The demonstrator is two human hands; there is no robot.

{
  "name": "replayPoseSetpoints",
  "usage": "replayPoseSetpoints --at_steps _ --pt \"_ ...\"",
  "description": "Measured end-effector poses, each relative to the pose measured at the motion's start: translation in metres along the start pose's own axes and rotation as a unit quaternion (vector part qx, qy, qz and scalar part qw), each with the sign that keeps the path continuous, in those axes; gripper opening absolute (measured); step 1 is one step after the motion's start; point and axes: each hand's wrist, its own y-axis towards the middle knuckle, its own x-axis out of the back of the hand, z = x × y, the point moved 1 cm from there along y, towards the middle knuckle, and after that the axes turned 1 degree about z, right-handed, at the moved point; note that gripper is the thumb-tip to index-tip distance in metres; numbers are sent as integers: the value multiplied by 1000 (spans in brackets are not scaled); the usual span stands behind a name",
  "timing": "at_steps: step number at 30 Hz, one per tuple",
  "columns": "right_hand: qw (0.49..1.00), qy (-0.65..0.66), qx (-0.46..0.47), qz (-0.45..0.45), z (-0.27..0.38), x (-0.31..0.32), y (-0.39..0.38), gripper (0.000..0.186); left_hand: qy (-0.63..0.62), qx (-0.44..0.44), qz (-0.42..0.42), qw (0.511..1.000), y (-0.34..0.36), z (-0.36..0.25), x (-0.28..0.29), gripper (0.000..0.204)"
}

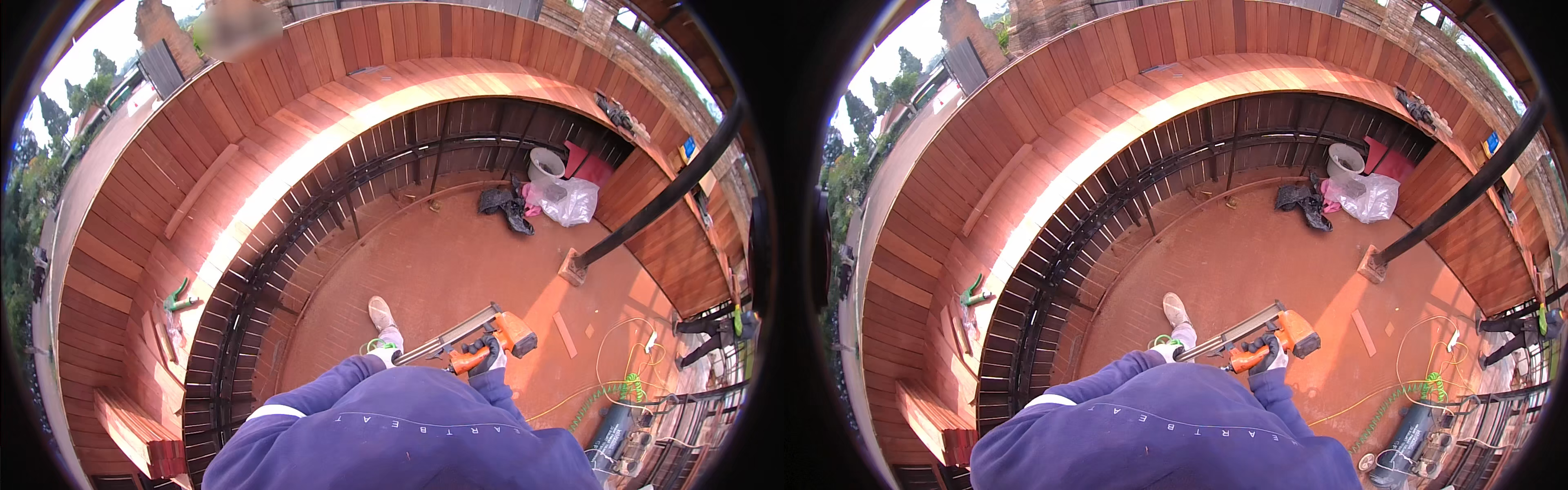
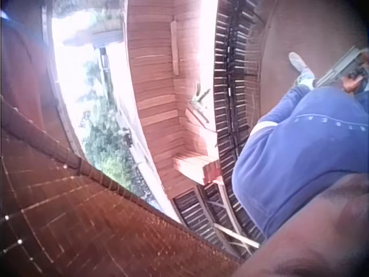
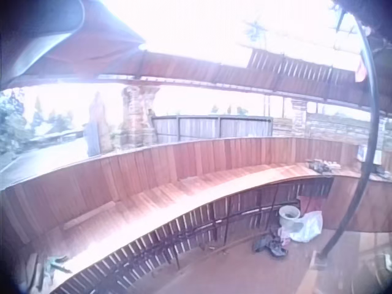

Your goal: The person installs wooden planks onto a curved ceiling structure. They use a yellow spirit level to check alignment and a pneumatic nail gun to secure the planks. The person repeatedly measures, positions, and nails the wood pieces into place.

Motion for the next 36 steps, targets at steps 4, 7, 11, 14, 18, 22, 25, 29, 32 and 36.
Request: replayPoseSetpoints --at_steps 4,7,11,14,18,22,25,29,32,36 --pt "999 -1 44 14 19 -60 73 13 -36 9 3 999 65 0 106 60" --pt "995 -34 71 54 34 -120 114 39 -53 -94 -179 978 84 -13 206 57" --pt "868 -371 275 182 53 -189 149 16 -166 -88 -292 938 92 -49 359 50" --pt "718 -489 390 305 65 -252 160 3 -206 -148 -370 894 129 -44 443 41" --pt "898 -356 128 224 68 -263 230 12 -243 -234 -422 842 207 -46 556 24" --pt "873 -384 179 241 70 -272 330 20 -119 -153 -533 824 271 -77 662 24" --pt "833 -438 181 285 82 -286 419 26 -20 -128 -610 782 328 -68 737 34" --pt "872 -371 123 295 153 -392 467 19 40 21 -623 781 387 -56 825 44" --pt "879 -340 119 311 189 -436 519 17 65 152 -584 795 423 -60 880 57" --pt "795 -354 227 437 232 -526 577 23 121 251 -574 770 451 -47 904 64"
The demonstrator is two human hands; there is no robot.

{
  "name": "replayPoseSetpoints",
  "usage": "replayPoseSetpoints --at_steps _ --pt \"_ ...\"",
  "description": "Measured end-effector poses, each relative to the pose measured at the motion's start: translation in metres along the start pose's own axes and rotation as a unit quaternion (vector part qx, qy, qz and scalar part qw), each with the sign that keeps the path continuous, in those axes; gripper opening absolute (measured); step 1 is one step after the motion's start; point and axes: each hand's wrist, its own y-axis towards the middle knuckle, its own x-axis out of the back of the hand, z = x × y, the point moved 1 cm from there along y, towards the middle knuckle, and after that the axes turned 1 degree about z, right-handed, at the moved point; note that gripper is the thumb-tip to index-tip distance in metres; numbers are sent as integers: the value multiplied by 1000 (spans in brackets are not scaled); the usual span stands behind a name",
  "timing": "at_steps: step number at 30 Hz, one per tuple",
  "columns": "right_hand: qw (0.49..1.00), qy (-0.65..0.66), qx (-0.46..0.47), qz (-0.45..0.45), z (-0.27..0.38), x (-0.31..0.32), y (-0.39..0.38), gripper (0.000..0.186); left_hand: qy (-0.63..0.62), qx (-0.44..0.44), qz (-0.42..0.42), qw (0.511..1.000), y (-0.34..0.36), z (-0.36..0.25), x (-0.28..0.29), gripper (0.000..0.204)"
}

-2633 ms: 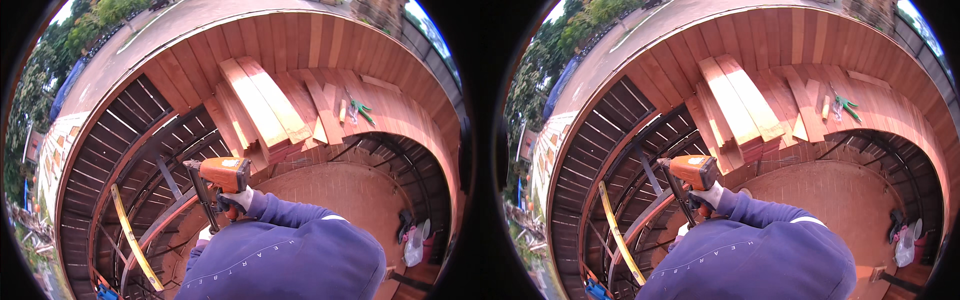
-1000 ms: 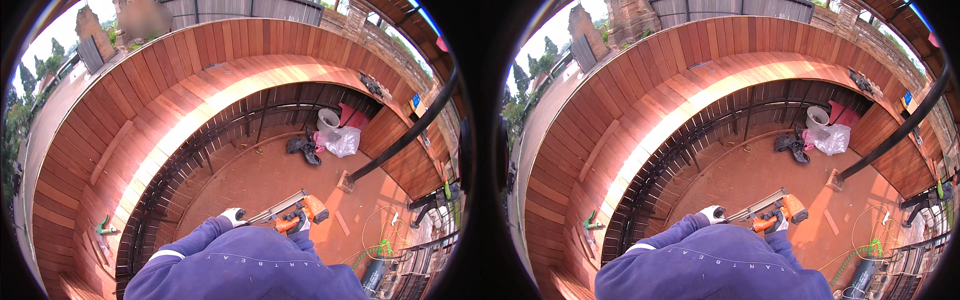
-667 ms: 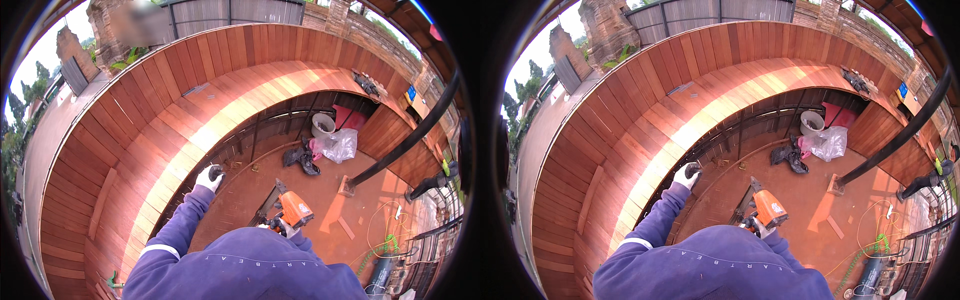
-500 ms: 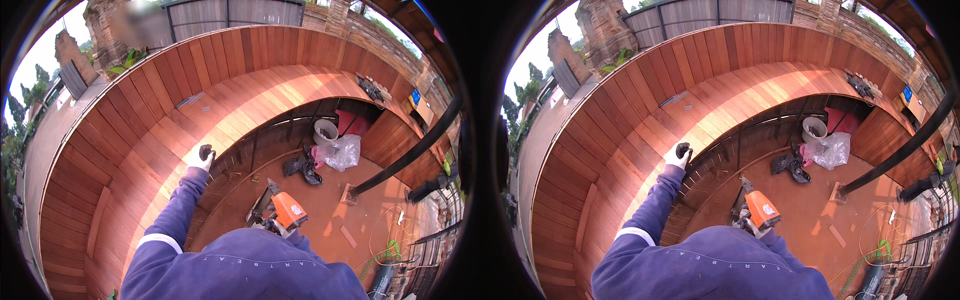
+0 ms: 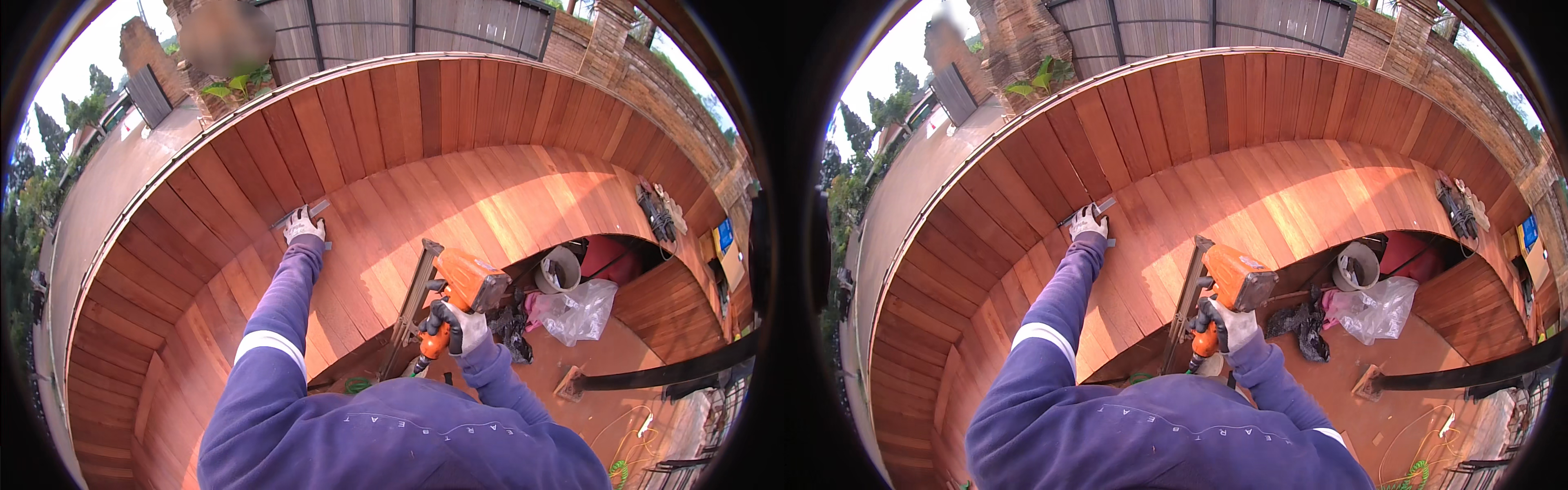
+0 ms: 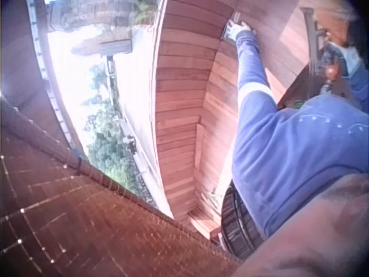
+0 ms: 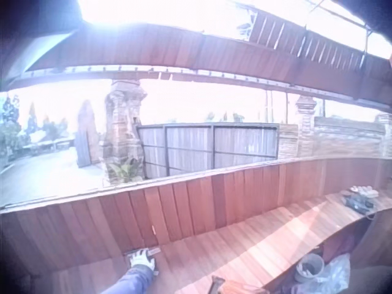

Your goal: The person installs wooden planks onto a curved ceiling structure. They use a yellow spirit level to check alignment and a pneumatic nail gun to secure the planks. The person repeatedly measures, positions, and nails the wood pieces into place.

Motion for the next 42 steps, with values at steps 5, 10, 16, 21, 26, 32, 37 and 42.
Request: replayPoseSetpoints --at_steps 5,10,16,21,26,32,37,42 --pt "930 267 -210 -138 30 3 80 35 43 20 -11 999 -2 -3 -16 59" --pt "922 272 -246 -121 7 16 108 31 61 12 -28 998 -4 -7 -16 53" --pt "903 287 -295 -120 -6 21 131 30 17 -14 -27 999 -3 -2 -14 46" --pt "916 265 -279 -110 2 18 138 25 -12 -31 -38 999 1 0 -21 50" --pt "946 193 -247 -76 37 16 149 23 30 -20 -57 998 -1 2 -21 50" --pt "954 120 -245 -123 85 36 128 21 -5 -19 -19 1000 -2 -1 -20 42" --pt "948 126 -220 -193 82 42 103 16 0 -29 -44 999 -2 9 -23 39" --pt "931 201 -221 -211 62 42 50 16 6 -19 -46 999 -4 3 -26 43"
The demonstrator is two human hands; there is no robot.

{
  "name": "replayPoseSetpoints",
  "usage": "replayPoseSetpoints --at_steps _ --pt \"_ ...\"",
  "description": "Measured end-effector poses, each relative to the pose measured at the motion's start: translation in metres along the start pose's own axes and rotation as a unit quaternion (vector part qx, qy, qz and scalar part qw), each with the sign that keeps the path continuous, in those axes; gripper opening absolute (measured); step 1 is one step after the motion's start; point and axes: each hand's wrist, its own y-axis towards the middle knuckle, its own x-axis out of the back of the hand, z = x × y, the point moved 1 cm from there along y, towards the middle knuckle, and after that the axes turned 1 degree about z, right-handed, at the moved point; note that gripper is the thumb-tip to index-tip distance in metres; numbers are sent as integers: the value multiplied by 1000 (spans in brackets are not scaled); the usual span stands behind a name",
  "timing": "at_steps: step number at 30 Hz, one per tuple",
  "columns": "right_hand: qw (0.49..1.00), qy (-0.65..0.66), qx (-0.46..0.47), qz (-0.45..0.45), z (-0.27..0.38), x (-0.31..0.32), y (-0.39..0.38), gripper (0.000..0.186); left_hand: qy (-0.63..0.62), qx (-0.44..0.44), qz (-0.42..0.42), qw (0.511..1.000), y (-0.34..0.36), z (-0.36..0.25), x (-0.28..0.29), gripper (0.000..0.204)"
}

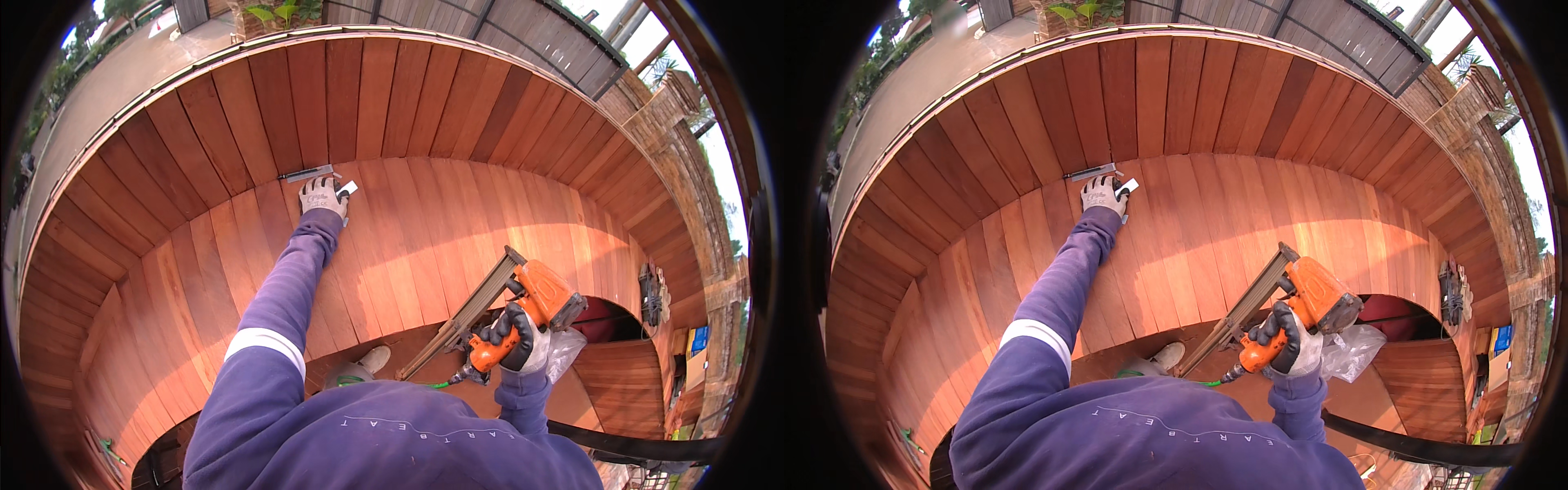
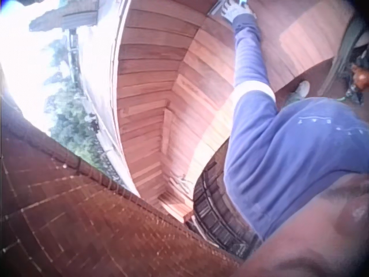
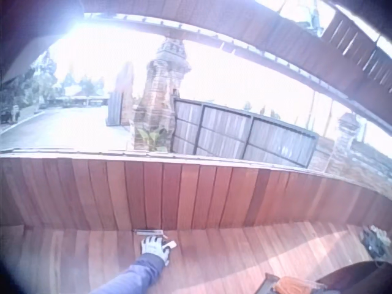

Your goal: The person installs wooden planks onto a curved ceiling structure. They use a yellow spirit level to check alignment and a pneumatic nail gun to secure the planks. The person repeatedly measures, positions, and nails the wood pieces into place.

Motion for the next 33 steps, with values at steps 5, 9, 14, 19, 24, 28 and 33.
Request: replayPoseSetpoints --at_steps 5,9,14,19,24,28,33 --pt "991 -102 92 -1 -38 17 -48 14 -19 -111 -41 993 4 -3 -9 42" --pt "986 -159 53 -11 -44 17 -80 17 -58 -117 -127 983 10 21 -10 57" --pt "991 -57 115 46 -94 44 -114 26 -430 -47 -149 889 -7 32 12 29" --pt "982 -120 140 -35 -97 29 -172 24 -763 92 -50 638 -42 50 25 36" --pt "991 -1 134 -4 -162 19 -212 21 -837 69 167 517 -206 3 112 34" --pt "993 -25 107 -37 -196 18 -256 22 -789 -24 192 583 -305 16 121 21" --pt "989 -19 148 -1 -199 17 -320 19 -699 -81 260 661 -378 42 137 17"
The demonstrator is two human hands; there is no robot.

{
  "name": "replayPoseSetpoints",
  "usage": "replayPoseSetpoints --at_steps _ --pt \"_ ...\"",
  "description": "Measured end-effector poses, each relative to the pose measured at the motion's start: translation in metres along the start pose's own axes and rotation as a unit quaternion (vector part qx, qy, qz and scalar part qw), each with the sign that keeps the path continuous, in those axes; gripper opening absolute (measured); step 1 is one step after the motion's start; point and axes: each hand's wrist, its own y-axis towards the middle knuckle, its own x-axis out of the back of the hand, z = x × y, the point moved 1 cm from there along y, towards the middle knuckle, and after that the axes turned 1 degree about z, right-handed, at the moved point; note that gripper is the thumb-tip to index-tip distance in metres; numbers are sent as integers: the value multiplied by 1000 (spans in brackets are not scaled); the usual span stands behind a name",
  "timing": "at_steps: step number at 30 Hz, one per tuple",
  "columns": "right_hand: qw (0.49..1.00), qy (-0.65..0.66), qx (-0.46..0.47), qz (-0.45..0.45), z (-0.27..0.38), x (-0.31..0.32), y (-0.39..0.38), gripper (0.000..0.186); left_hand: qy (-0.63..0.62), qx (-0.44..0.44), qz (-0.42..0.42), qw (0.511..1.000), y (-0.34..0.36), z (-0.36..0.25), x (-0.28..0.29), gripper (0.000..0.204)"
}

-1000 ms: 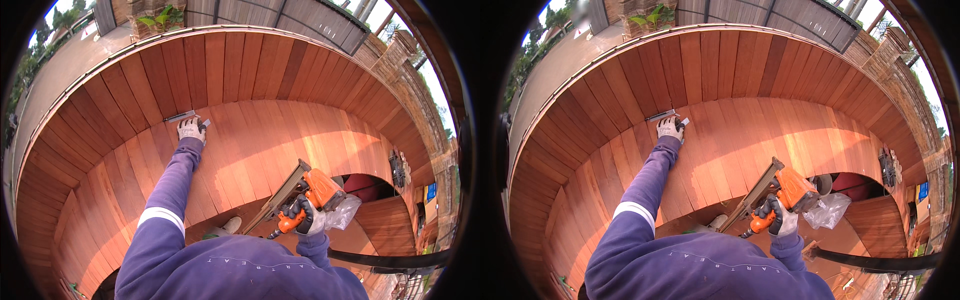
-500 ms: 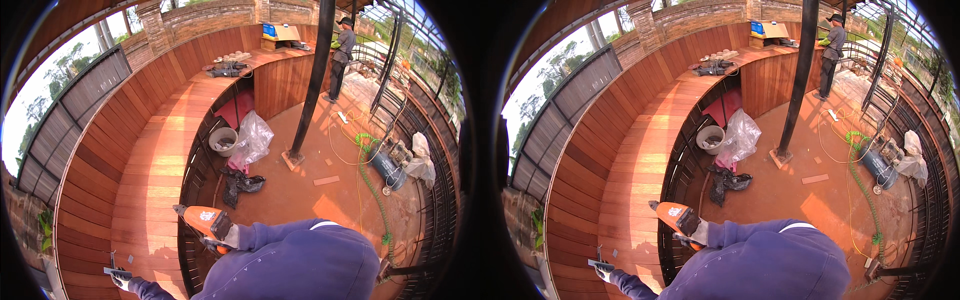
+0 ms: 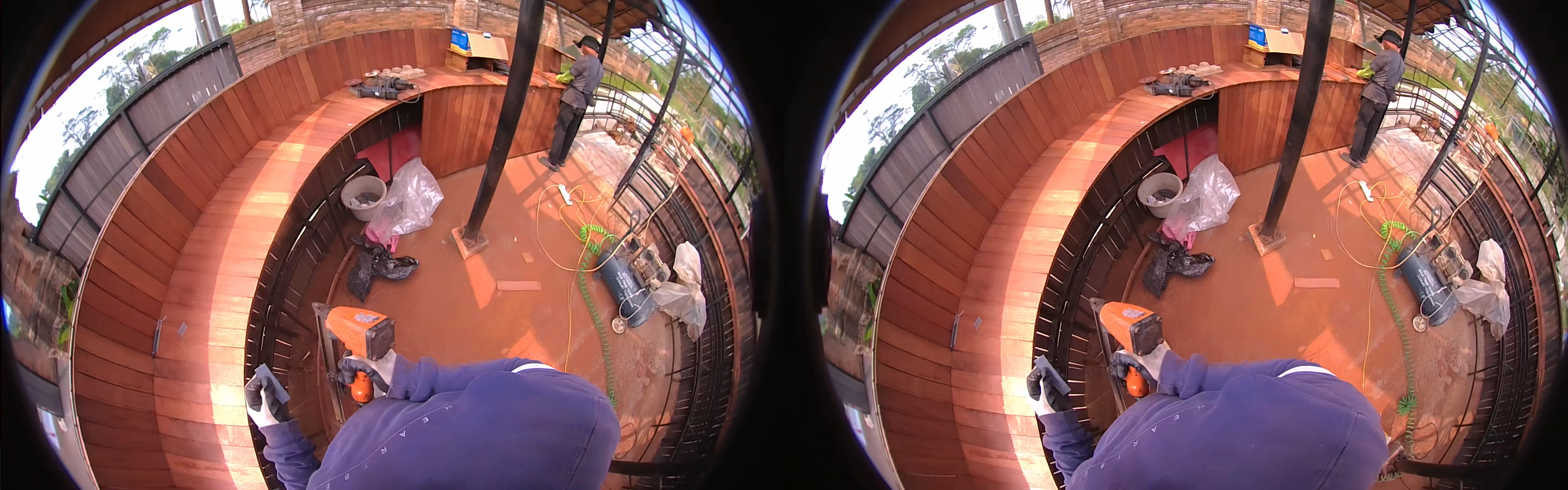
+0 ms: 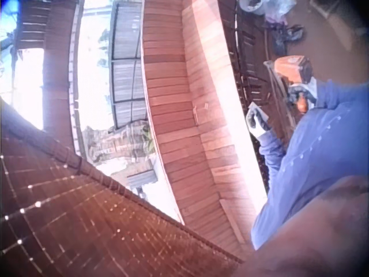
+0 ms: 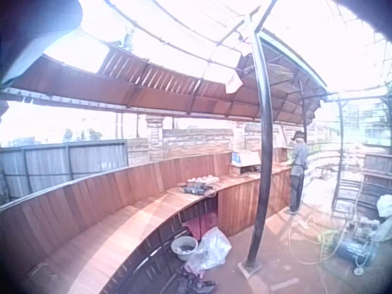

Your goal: The person installs wooden planks onto a curved ceiling structure. They use a yellow spirit level to check alignment and a pneumatic nail gun to secure the planks. The person repeatedly measures, positions, and nails the wood pieces into place.

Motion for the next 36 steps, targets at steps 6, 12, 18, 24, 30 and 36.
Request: replayPoseSetpoints --at_steps 6,12,18,24,30,36 --pt "995 88 35 -3 -5 20 -50 5 85 37 61 994 -59 -82 -79 26" --pt "995 79 -43 54 32 28 -72 8 363 -76 33 928 -120 -67 -125 23" --pt "970 111 -164 138 25 56 -107 10 419 -5 -70 905 -192 -51 -159 21" --pt "931 49 -163 323 7 58 -141 11 528 -18 -191 827 -271 -53 -164 21" --pt "824 166 -409 356 -9 24 -166 16 535 9 -319 782 -351 -68 -152 22" --pt "778 127 -422 449 1 -29 -210 33 587 -10 -408 699 -424 -100 -139 23"
